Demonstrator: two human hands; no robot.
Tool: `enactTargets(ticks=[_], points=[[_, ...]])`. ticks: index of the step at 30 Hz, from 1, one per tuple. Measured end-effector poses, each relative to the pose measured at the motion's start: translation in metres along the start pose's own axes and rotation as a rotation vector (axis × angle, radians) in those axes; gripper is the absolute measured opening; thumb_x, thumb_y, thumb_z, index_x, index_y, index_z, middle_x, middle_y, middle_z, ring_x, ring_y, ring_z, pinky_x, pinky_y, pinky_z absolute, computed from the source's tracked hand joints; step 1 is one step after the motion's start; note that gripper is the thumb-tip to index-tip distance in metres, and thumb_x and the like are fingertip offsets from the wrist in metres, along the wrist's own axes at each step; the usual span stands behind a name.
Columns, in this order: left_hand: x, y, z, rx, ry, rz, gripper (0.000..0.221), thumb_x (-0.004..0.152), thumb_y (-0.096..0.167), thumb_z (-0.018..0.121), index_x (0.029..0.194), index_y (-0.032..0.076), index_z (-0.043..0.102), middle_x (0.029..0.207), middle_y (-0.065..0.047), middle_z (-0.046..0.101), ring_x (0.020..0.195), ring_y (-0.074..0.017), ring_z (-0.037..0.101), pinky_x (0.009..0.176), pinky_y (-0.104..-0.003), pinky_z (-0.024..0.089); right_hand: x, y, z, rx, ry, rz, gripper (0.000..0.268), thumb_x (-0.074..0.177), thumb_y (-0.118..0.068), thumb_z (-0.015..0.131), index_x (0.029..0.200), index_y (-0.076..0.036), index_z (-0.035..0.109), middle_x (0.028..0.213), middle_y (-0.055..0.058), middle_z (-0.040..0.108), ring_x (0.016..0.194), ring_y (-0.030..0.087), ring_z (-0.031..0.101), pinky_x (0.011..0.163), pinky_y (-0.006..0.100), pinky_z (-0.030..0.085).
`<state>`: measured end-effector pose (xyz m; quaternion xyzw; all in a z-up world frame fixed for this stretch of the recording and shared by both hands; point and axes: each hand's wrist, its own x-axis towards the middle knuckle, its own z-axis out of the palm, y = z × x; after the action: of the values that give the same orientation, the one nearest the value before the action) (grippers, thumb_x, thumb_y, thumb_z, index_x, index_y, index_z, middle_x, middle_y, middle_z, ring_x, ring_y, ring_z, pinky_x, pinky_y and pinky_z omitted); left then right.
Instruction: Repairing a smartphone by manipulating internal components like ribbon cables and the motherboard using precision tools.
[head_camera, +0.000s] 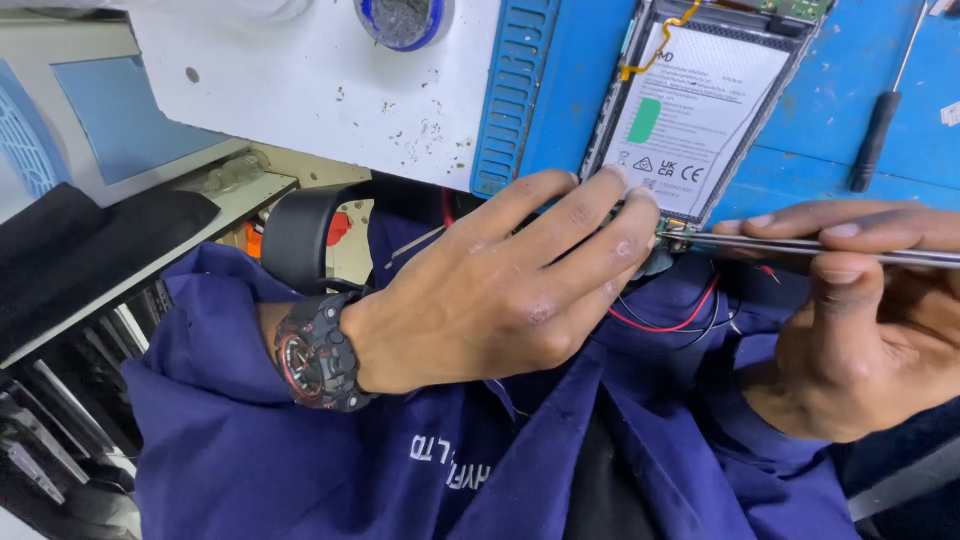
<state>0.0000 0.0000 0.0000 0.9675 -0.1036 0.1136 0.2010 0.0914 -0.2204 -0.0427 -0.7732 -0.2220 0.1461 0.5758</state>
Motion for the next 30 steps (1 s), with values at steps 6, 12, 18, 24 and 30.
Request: enactTargets(ticks=[6,12,18,24,30], points=[[0.0,-0.001,0.0,-0.006,0.03,0.006,0.013,0.111,0.004,0.065,0.105,-0.004,0.073,0.112,-0.009,0.064,0.109,-0.0237,0.063,0.089,-0.035,0.057,-0.008,0.002,-0.007,0.133,0.032,0.109,0.028,0.123,-0.026,0.052,0.119,0.0,0.04,0.104,0.03,0.052,0.099,0.039,0.067,0.101,0.054,0.074],[0.001,-0.005,0.003,0.009,0.067,0.051,0.007,0.108,0.002,0.069,0.105,0.003,0.075,0.111,-0.011,0.069,0.105,-0.024,0.068,0.086,-0.034,0.059,-0.027,0.034,-0.034,0.251,0.081,0.066,0.029,0.122,-0.033,0.049,0.126,-0.005,0.044,0.108,0.026,0.049,0.095,0.039,0.064,0.091,0.051,0.069],[0.011,-0.001,0.014,0.051,0.143,0.038,0.015,0.105,0.0,0.066,0.092,0.006,0.068,0.103,-0.009,0.066,0.091,-0.0233,0.063,0.072,-0.032,0.054,-0.034,0.034,-0.04,0.271,0.177,0.216,0.028,0.118,-0.035,0.051,0.128,-0.009,0.048,0.11,0.02,0.052,0.102,0.032,0.063,0.096,0.047,0.069],[0.017,0.008,0.018,0.102,0.139,-0.006,0.019,0.103,0.001,0.064,0.087,0.009,0.068,0.107,-0.011,0.07,0.096,-0.0264,0.066,0.076,-0.033,0.058,-0.015,0.005,-0.019,0.228,0.226,0.126,0.027,0.115,-0.026,0.055,0.112,-0.002,0.042,0.096,0.025,0.049,0.085,0.036,0.064,0.086,0.048,0.069],[0.021,0.012,0.015,0.076,0.128,0.008,0.019,0.102,-0.005,0.065,0.087,0.006,0.067,0.104,-0.011,0.069,0.094,-0.0248,0.065,0.07,-0.032,0.056,-0.011,0.011,-0.031,0.223,0.144,0.062,0.024,0.115,-0.021,0.054,0.111,0.0,0.042,0.093,0.027,0.049,0.087,0.039,0.067,0.088,0.052,0.072]])
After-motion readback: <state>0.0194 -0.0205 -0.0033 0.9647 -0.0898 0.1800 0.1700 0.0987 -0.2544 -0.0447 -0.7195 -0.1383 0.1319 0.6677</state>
